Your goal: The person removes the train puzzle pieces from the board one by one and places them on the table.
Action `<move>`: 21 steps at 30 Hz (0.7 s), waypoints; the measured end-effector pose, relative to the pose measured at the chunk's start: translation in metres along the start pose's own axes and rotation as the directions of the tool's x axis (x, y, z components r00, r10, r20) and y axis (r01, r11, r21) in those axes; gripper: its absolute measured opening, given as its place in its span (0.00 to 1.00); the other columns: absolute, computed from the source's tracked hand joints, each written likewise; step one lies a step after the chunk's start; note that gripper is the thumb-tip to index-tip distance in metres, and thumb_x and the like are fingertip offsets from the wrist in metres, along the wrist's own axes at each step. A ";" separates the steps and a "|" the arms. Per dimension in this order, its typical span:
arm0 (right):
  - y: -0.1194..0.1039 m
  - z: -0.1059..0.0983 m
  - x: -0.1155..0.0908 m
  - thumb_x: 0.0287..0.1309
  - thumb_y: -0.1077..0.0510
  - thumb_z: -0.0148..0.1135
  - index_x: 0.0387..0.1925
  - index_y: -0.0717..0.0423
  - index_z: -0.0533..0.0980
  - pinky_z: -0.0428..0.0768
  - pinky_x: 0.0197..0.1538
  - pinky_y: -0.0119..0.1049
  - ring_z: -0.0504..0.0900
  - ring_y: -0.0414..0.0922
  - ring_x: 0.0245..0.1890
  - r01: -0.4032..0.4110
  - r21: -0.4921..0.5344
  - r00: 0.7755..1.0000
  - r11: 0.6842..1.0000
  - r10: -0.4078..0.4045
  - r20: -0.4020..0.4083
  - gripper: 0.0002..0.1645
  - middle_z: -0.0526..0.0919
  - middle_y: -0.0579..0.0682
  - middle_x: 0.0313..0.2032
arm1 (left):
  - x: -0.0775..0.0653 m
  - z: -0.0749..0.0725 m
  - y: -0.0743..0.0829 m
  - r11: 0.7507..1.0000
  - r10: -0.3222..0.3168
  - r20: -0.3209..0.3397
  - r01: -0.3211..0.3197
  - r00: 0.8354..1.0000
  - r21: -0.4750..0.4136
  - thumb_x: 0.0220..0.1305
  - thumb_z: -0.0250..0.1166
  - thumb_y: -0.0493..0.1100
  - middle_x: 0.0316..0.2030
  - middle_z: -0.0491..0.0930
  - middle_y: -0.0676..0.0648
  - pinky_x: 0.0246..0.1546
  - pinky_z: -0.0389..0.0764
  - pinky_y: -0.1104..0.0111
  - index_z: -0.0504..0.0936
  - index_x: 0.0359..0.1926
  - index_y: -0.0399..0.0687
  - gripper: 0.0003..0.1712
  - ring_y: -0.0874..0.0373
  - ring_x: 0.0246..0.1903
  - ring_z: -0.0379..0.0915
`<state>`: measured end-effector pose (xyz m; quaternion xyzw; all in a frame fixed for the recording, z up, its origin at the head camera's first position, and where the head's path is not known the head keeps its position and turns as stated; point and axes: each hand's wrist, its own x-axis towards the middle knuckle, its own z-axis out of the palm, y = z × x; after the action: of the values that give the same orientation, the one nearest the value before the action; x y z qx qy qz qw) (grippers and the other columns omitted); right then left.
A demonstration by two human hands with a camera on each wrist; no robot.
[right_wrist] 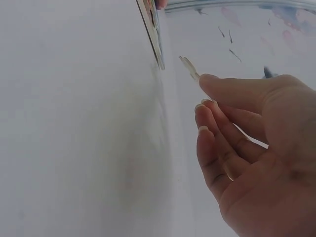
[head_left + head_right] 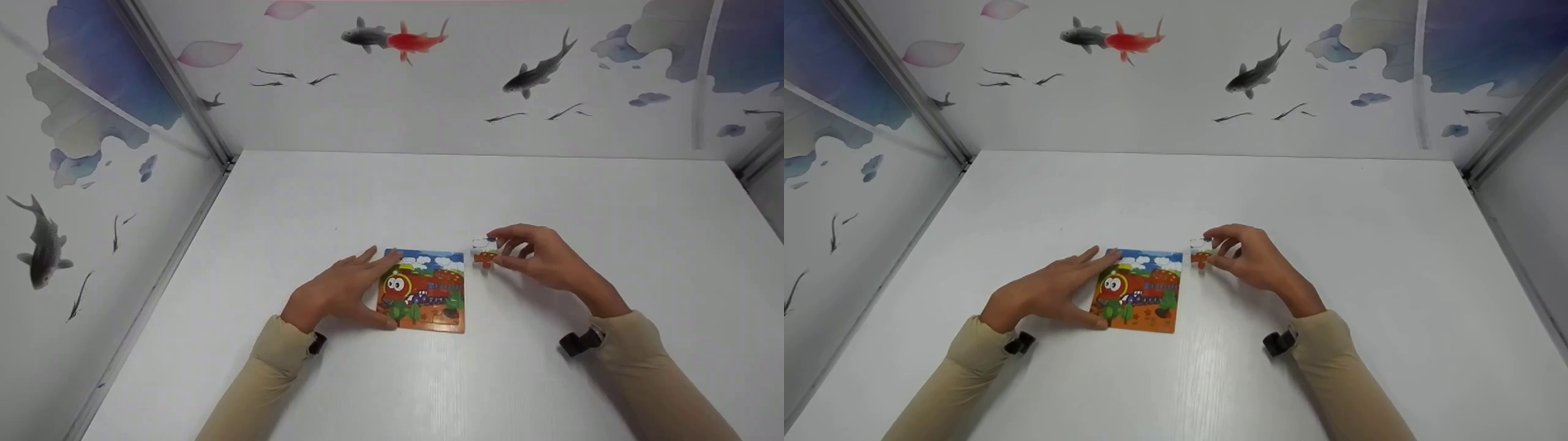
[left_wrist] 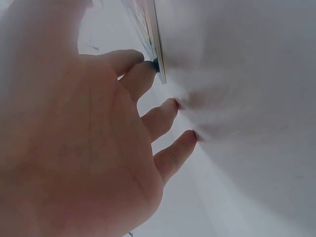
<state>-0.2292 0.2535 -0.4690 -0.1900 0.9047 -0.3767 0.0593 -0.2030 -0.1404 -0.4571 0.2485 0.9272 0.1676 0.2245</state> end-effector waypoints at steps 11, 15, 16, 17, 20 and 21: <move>0.013 -0.011 -0.003 0.68 0.58 0.75 0.66 0.50 0.83 0.83 0.49 0.28 0.86 0.49 0.50 -0.087 0.017 0.994 0.996 0.085 0.073 0.26 0.89 0.53 0.52 | 0.002 -0.007 -0.010 0.997 0.077 0.028 -0.076 0.997 -0.035 0.55 0.82 0.68 0.89 0.40 0.55 0.87 0.48 0.43 0.45 0.90 0.60 0.74 0.51 0.89 0.31; 0.014 -0.010 -0.003 0.67 0.58 0.76 0.65 0.51 0.84 0.82 0.46 0.30 0.86 0.49 0.48 -0.102 0.010 0.992 0.995 0.101 0.080 0.26 0.89 0.52 0.49 | 0.004 -0.007 -0.011 0.998 0.051 0.028 -0.051 0.998 -0.027 0.55 0.82 0.68 0.89 0.40 0.57 0.87 0.50 0.42 0.46 0.89 0.59 0.74 0.52 0.89 0.31; 0.014 -0.010 -0.003 0.66 0.58 0.76 0.65 0.51 0.84 0.82 0.46 0.31 0.86 0.49 0.48 -0.105 0.005 0.991 0.994 0.104 0.083 0.26 0.89 0.52 0.49 | 0.005 -0.007 -0.010 0.999 0.044 0.028 -0.043 0.999 -0.023 0.55 0.82 0.69 0.89 0.40 0.57 0.87 0.50 0.42 0.46 0.89 0.59 0.74 0.52 0.89 0.31; 0.014 -0.009 -0.003 0.66 0.58 0.77 0.64 0.52 0.84 0.82 0.46 0.31 0.86 0.49 0.47 -0.107 0.000 0.991 0.994 0.107 0.086 0.26 0.89 0.52 0.48 | 0.005 -0.006 -0.010 0.999 0.038 0.027 -0.037 0.999 -0.020 0.55 0.82 0.69 0.89 0.40 0.57 0.87 0.50 0.43 0.46 0.89 0.59 0.74 0.52 0.89 0.31; 0.014 -0.008 -0.005 0.65 0.57 0.77 0.64 0.51 0.84 0.81 0.48 0.33 0.84 0.48 0.47 -0.118 -0.015 0.988 0.993 0.119 0.095 0.26 0.88 0.51 0.47 | 0.005 -0.004 -0.007 1.000 0.025 0.020 -0.024 1.000 -0.015 0.55 0.81 0.70 0.89 0.41 0.56 0.87 0.50 0.43 0.46 0.89 0.58 0.74 0.51 0.89 0.32; 0.014 -0.008 -0.005 0.65 0.57 0.77 0.64 0.51 0.84 0.81 0.48 0.34 0.84 0.48 0.47 -0.121 -0.020 0.988 0.992 0.122 0.096 0.26 0.88 0.50 0.46 | 0.005 -0.003 -0.006 1.000 0.019 0.019 -0.018 1.000 -0.013 0.55 0.81 0.71 0.89 0.40 0.57 0.87 0.50 0.44 0.46 0.89 0.58 0.74 0.52 0.89 0.32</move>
<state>-0.2308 0.2701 -0.4737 -0.1528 0.9133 -0.3563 0.1245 -0.2113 -0.1433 -0.4587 0.2571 0.9217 0.1733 0.2332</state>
